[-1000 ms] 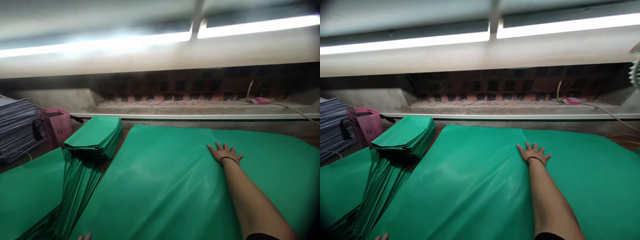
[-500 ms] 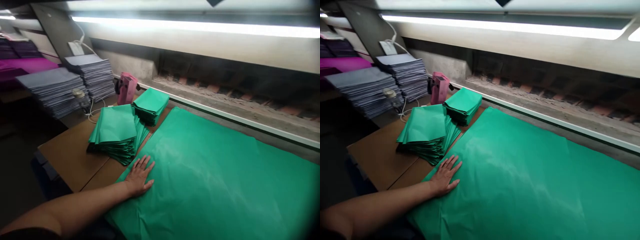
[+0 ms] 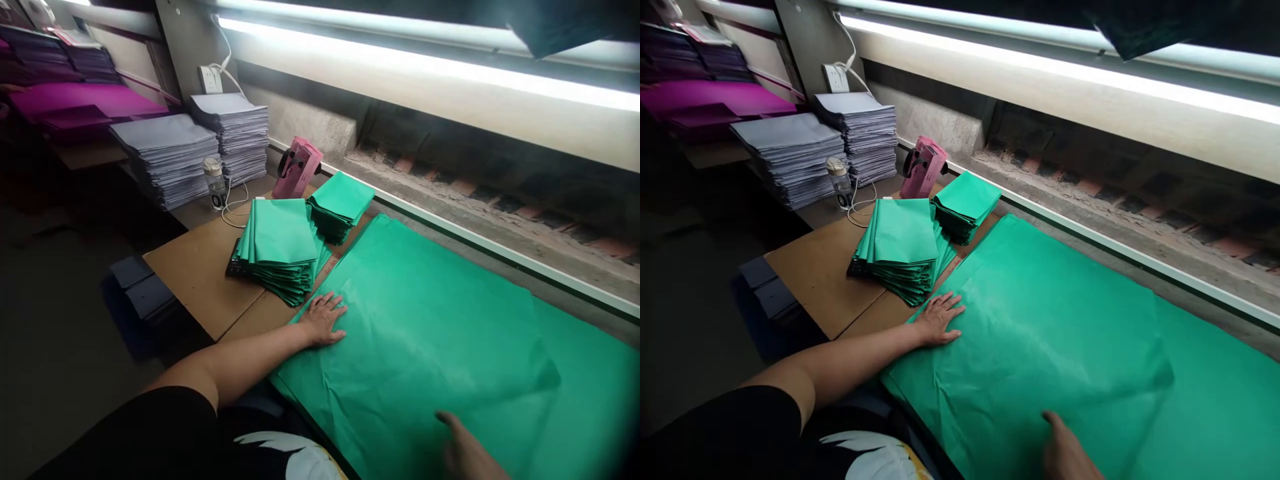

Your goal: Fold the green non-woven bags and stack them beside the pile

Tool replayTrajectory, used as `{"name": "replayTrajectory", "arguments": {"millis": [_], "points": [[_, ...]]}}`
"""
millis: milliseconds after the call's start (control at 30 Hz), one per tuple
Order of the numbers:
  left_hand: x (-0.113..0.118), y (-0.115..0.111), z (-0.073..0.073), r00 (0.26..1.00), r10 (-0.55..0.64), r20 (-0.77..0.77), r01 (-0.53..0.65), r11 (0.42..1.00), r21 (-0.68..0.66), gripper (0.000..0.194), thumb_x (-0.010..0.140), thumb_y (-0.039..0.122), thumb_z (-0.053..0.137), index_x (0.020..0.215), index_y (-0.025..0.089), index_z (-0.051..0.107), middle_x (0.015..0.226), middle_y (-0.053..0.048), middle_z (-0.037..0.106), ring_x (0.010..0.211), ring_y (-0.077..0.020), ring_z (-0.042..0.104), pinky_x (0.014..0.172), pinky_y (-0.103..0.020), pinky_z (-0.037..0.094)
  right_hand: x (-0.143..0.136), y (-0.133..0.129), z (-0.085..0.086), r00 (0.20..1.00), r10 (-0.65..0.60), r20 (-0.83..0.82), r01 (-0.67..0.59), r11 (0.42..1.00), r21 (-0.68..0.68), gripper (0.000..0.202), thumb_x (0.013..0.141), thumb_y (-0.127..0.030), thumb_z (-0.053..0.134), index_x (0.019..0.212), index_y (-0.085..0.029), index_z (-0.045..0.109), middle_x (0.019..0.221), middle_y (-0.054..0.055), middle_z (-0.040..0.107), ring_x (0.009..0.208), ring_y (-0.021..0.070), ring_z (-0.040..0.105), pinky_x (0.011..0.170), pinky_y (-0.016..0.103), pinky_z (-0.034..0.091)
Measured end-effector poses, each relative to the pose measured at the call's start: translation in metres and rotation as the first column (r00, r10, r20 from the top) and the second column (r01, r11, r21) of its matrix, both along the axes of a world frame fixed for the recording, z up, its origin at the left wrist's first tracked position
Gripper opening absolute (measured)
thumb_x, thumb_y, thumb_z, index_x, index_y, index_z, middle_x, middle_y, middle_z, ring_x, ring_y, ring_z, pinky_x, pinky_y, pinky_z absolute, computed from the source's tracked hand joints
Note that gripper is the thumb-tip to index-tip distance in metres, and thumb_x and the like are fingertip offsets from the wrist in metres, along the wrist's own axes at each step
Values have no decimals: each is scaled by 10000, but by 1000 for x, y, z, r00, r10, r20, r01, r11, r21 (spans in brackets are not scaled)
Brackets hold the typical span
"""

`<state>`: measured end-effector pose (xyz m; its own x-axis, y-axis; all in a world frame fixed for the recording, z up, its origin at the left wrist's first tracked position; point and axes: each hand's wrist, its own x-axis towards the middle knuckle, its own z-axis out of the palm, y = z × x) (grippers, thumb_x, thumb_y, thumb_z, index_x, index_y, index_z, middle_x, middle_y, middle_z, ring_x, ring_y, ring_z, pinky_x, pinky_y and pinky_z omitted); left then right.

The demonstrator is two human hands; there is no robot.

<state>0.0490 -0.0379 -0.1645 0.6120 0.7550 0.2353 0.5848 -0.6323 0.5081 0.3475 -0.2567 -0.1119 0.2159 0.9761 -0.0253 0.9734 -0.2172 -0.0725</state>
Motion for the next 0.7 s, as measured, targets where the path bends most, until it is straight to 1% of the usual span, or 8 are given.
{"name": "replayTrajectory", "arguments": {"millis": [100, 200, 267, 367, 467, 533, 600, 700], "points": [[0, 0, 0, 1000, -3, 21, 3, 1000, -21, 671, 748, 516, 617, 1331, 238, 433, 1472, -61, 314, 1367, -286, 206, 1103, -485, 205, -80, 60, 9, 994, 112, -10, -111, 969, -222, 345, 851, -231, 300, 1087, -185, 547, 1090, 104, 625, 903, 227, 614, 710, 336, 450], [-1, 3, 0, 997, -1, 76, 4, 999, -42, 595, 776, 481, 605, 1306, 247, 471, 1462, -52, 335, 1364, -281, 215, 1098, -488, 218, -145, 112, 13, 950, 310, -29, -309, 927, -213, 251, 837, -137, 341, 987, -182, 537, 985, 61, 635, 875, 178, 594, 727, 279, 398], [-1, 7, -1, 989, 15, 147, -2, 996, -86, 423, 841, 413, 543, 1238, 265, 545, 1427, -32, 394, 1351, -261, 252, 1090, -482, 232, -171, 129, 10, 910, 412, -51, -414, 891, -187, 193, 816, -118, 388, 927, -182, 534, 926, 37, 625, 842, 156, 578, 710, 254, 372], [0, 14, -1, 955, 85, 286, -37, 985, -169, 219, 857, 332, 543, 989, 250, 696, 1263, -31, 560, 1253, -233, 404, 1053, -425, 301, -193, 132, 1, 870, 488, -70, -492, 848, -198, 141, 787, -127, 447, 880, -184, 536, 883, 25, 610, 787, 144, 562, 662, 246, 346], [2, 17, -1, 896, 213, 388, -148, 970, -192, 151, 743, 347, 693, 754, 202, 731, 1010, -58, 649, 1027, -208, 544, 952, -348, 391, -209, 125, -8, 835, 546, -75, -548, 810, -209, 126, 768, -141, 480, 865, -189, 543, 873, 27, 607, 761, 146, 553, 626, 254, 324], [3, 18, -2, 878, 269, 397, -195, 957, -216, 185, 687, 340, 744, 816, 207, 735, 851, -37, 660, 913, -194, 559, 892, -332, 411, -219, 122, -11, 817, 572, -74, -573, 792, -212, 129, 764, -142, 482, 865, -188, 549, 872, 36, 608, 761, 152, 554, 619, 259, 321], [2, 17, -3, 881, 287, 376, -197, 946, -259, 352, 684, 289, 737, 1028, 233, 691, 732, 6, 654, 864, -186, 554, 879, -332, 403, -227, 119, -13, 807, 586, -74, -587, 782, -209, 131, 767, -142, 477, 864, -186, 552, 865, 42, 607, 761, 158, 557, 622, 264, 330], [-2, 16, -3, 893, 291, 344, -191, 935, -298, 558, 694, 205, 687, 1237, 229, 560, 684, 37, 646, 817, -175, 547, 871, -326, 397, -232, 112, -10, 792, 603, -99, -610, 774, -169, 122, 808, -181, 455, 890, -185, 545, 863, 43, 597, 781, 162, 556, 650, 267, 365]]}}
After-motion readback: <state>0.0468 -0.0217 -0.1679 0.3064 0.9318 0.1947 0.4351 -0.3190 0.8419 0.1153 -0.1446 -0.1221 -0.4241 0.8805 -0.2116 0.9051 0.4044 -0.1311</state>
